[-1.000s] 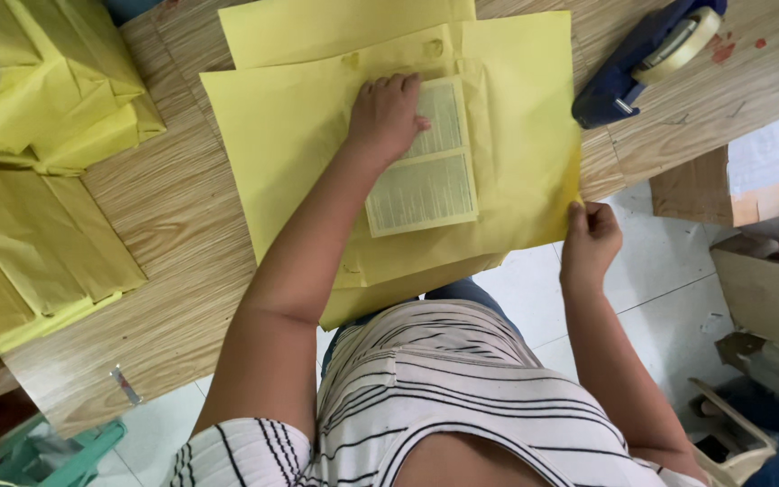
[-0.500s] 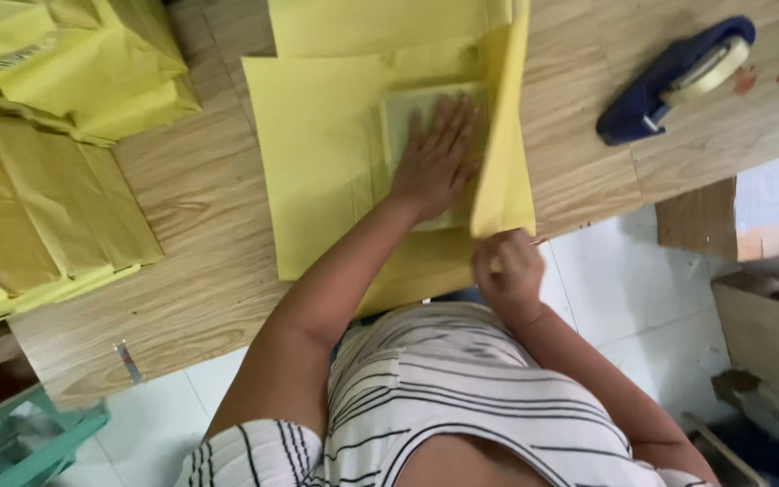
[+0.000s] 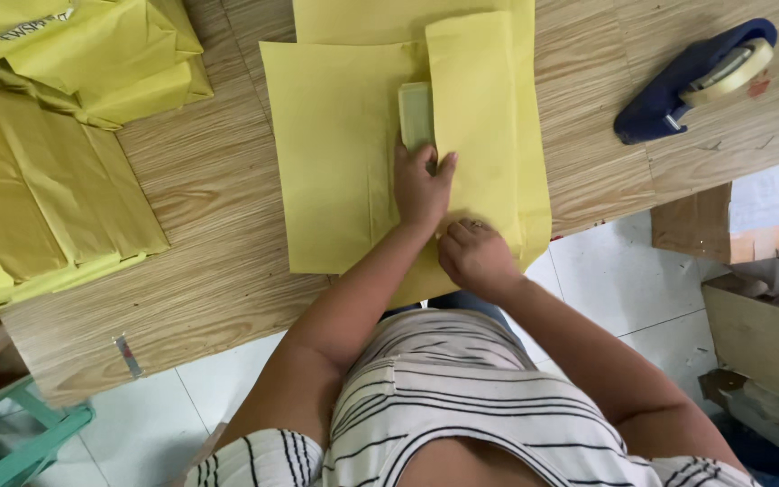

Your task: The person wraps stacks of yellow paper by hand using yellow wrapping sheets and tape. They place a stack on a sheet, fold the sides and ends of the paper around it, and secure the folds with pieces of tape taken from a dispenser.

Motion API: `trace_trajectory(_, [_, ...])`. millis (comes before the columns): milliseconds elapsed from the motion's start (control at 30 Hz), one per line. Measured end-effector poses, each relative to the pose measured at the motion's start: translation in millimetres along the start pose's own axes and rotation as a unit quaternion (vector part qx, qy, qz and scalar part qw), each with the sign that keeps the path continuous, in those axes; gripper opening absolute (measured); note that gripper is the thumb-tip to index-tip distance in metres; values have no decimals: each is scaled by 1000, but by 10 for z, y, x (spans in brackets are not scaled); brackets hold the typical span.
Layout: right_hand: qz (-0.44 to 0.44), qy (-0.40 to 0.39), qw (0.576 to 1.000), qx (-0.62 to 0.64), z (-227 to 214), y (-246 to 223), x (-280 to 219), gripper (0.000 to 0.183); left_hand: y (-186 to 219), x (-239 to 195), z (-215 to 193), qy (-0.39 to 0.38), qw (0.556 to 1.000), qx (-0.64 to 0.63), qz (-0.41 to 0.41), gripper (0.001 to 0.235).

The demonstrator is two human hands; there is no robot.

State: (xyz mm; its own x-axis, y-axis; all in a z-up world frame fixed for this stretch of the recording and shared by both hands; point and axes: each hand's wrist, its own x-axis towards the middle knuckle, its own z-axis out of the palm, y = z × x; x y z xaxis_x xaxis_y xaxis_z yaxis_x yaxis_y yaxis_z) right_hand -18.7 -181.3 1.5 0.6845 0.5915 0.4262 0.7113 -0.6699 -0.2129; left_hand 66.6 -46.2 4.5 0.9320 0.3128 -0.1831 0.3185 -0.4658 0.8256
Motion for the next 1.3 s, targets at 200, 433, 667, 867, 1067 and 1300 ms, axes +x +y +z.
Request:
trace_trajectory(200, [50, -11, 970, 239, -757, 731, 666, 13, -289, 76, 226, 37, 995, 23, 91, 33])
trace_trajectory(433, [76, -424, 899, -81, -518, 869, 1178, 125, -439, 196, 125, -49, 991, -103, 74, 30])
trace_trajectory(667, [65, -467, 868, -154, -365, 848, 1260, 131, -1070, 450, -1429, 132, 936, 239, -222, 96])
trace_trajectory(867, [100, -476, 869, -94, -435, 1001, 1199, 127, -411, 163, -1981, -121, 977, 162, -66, 37])
trace_trajectory(1067, [113, -449, 886, -32, -646, 1005, 1152, 134, 786, -297, -1514, -200, 964, -124, 120, 24])
trace_trajectory(1300, [98, -382, 918, -37, -251, 1184, 820, 106, -57, 163, 496, -146, 939, -26, 311, 45])
